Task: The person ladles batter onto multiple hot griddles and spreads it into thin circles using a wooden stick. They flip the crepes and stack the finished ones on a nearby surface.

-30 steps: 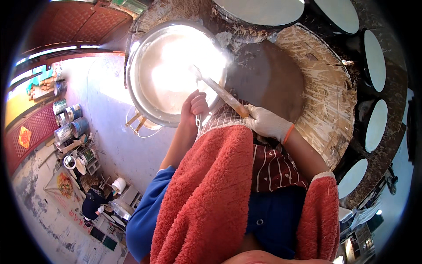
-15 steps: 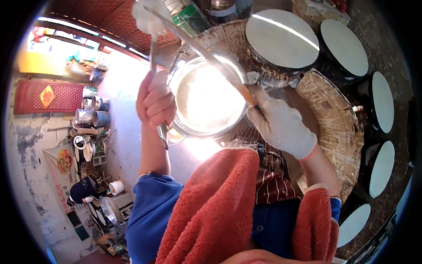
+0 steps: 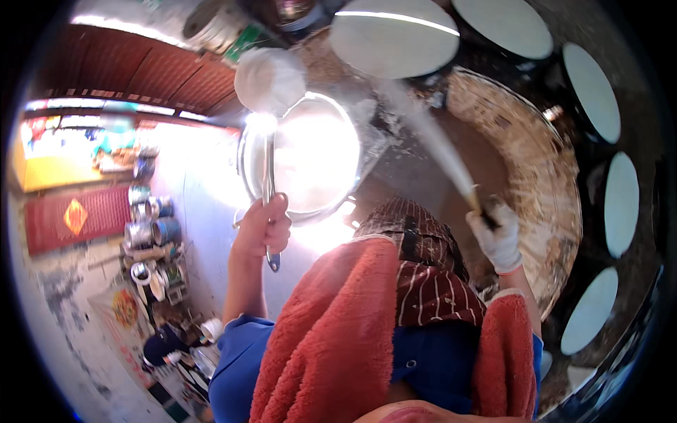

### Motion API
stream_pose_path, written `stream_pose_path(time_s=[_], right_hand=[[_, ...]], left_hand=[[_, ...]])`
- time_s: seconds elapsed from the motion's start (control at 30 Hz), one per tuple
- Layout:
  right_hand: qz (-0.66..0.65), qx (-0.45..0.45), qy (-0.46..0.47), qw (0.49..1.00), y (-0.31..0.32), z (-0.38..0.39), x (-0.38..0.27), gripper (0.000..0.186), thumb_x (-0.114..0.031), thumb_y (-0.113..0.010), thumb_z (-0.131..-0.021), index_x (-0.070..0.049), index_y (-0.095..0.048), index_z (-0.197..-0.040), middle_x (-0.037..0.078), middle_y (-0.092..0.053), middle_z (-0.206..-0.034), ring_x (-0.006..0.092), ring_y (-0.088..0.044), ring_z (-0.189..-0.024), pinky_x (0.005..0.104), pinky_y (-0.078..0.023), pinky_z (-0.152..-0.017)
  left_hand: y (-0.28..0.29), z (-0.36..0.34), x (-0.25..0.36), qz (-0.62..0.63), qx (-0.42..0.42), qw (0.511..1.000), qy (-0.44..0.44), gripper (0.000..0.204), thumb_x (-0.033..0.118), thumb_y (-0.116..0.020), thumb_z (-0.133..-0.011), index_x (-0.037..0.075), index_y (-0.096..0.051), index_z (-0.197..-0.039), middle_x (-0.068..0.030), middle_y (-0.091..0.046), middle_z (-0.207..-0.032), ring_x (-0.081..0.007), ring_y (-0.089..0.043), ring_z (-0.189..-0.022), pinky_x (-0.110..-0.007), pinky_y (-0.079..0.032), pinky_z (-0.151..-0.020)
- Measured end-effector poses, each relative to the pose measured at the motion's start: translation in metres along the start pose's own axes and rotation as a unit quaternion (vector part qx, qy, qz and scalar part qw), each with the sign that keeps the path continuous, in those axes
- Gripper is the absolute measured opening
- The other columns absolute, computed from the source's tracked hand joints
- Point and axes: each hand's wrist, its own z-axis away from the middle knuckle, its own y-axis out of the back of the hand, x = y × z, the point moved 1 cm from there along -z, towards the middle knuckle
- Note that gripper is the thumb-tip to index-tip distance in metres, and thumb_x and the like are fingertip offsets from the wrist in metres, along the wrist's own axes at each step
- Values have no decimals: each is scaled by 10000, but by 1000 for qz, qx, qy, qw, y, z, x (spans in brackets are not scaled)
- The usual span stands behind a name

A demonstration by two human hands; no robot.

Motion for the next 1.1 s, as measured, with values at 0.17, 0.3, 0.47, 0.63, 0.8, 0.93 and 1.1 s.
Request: stream_pose_path(time_s=[0.17,0.3,0.47,0.63,0.8,0.93,1.1], right_hand=[[-150,233,-255,926,41,113,16,383,8,-582,-836,46,-523,-1213,58,-584,-1073,81,-532,-874,219,-456,-761],[-235,405,-337,817,23,195,-10,412,-28,-597,-845,33,-503,-1242,46,-575,-1116,81,-513,-952,216,-430,-825],[-221,680,-362,598,-12,335,-35,365,-56,-595,-856,16,-533,-1209,20,-604,-989,81,-538,-855,218,-449,-762],[-158,864,-367,307,-60,442,-84,338,-70,-614,-845,32,-561,-1163,5,-597,-900,68,-529,-778,214,-452,-687],[-19,964,-216,155,-124,485,-53,407,-117,-601,-871,57,-510,-1227,57,-611,-1012,72,-543,-846,212,-457,-758],[9,965,-260,41,-109,481,-77,441,-171,-624,-852,27,-522,-1233,63,-621,-991,79,-548,-849,225,-459,-768],[-25,990,-137,-37,-70,468,-40,428,-192,-607,-855,15,-532,-1222,92,-615,-1022,94,-551,-883,234,-448,-795]], left_hand=[[-105,-44,-13,-61,-122,976,167,285,263,-395,-969,141,-394,-712,64,-287,-455,-53,-229,-314,-228,-171,-273],[-174,-108,-54,82,-294,849,432,307,337,-307,-992,143,-352,-759,83,-224,-448,-44,-202,-298,-221,-187,-257],[-313,-108,-124,-98,-328,736,584,303,306,-282,-997,129,-367,-766,62,-231,-454,-50,-226,-316,-228,-219,-287],[-444,-39,-216,-268,-400,578,659,300,311,-259,-1000,130,-343,-776,63,-224,-464,-48,-218,-321,-230,-241,-288],[-538,48,-328,-507,-526,417,541,301,307,-348,-987,144,-379,-736,66,-230,-485,-42,-202,-329,-225,-229,-283],[-552,136,-443,-639,-572,303,416,267,234,-475,-923,136,-363,-701,74,-238,-512,-53,-237,-391,-235,-214,-349],[-510,147,-566,-661,-575,226,425,246,194,-509,-878,107,-358,-704,46,-271,-527,-81,-268,-406,-273,-245,-355]])
